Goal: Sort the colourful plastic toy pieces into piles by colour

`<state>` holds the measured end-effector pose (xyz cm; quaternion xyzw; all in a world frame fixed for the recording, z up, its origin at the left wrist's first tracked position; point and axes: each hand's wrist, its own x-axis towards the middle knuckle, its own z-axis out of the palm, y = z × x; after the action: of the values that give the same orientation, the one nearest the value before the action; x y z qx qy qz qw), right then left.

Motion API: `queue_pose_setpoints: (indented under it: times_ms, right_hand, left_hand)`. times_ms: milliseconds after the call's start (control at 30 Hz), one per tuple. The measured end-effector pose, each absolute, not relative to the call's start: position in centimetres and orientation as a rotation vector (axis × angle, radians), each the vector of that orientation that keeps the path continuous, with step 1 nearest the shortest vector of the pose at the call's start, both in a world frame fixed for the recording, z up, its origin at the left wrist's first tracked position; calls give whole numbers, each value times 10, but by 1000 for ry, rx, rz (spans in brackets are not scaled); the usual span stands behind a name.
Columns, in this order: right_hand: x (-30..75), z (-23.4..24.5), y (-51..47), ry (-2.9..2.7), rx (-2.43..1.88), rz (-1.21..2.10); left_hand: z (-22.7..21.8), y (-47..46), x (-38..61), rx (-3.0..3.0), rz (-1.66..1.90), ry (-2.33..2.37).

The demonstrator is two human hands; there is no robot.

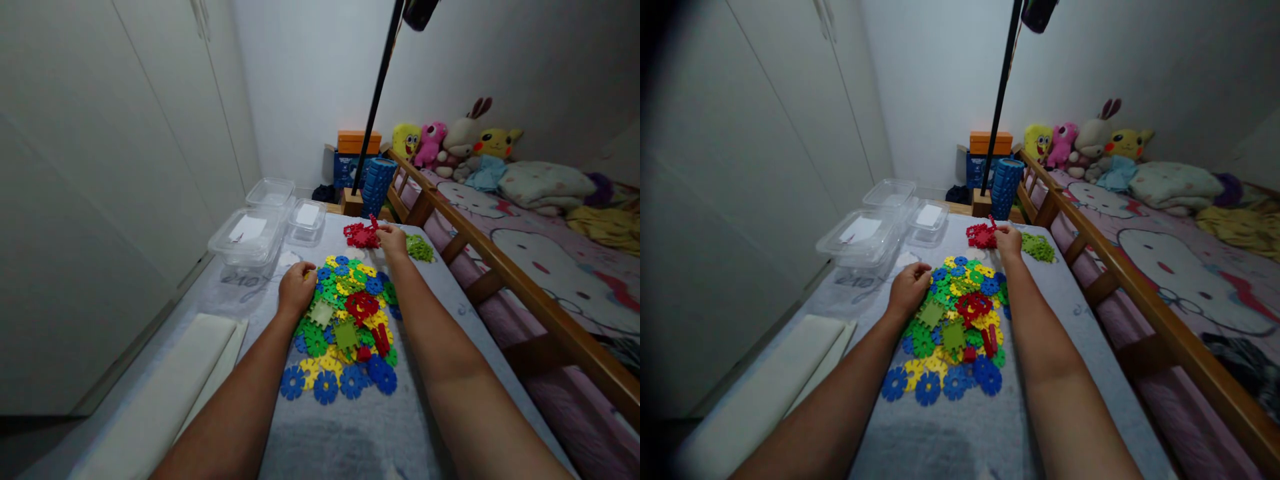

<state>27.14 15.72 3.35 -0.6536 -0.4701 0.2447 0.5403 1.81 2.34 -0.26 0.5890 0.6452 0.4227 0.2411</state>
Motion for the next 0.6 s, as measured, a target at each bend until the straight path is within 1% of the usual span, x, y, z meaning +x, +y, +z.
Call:
queue_pose_setpoints:
  times_ms: [133, 267, 400, 600]
  right_hand:
    - [274, 32, 176, -1278, -1713, 371]
    - [270, 30, 179, -1365, -1811, 261]
    - [267, 26, 173, -1349, -1780, 289]
    - [267, 25, 145, -1380, -1596, 341]
  left_hand:
    - [-3, 23, 18, 1612, 1150, 1769]
    - [-2, 23, 18, 1607, 1143, 1772]
    - [-1, 23, 18, 1605, 1153, 1762]
    - [0, 22, 19, 1601, 1139, 1768]
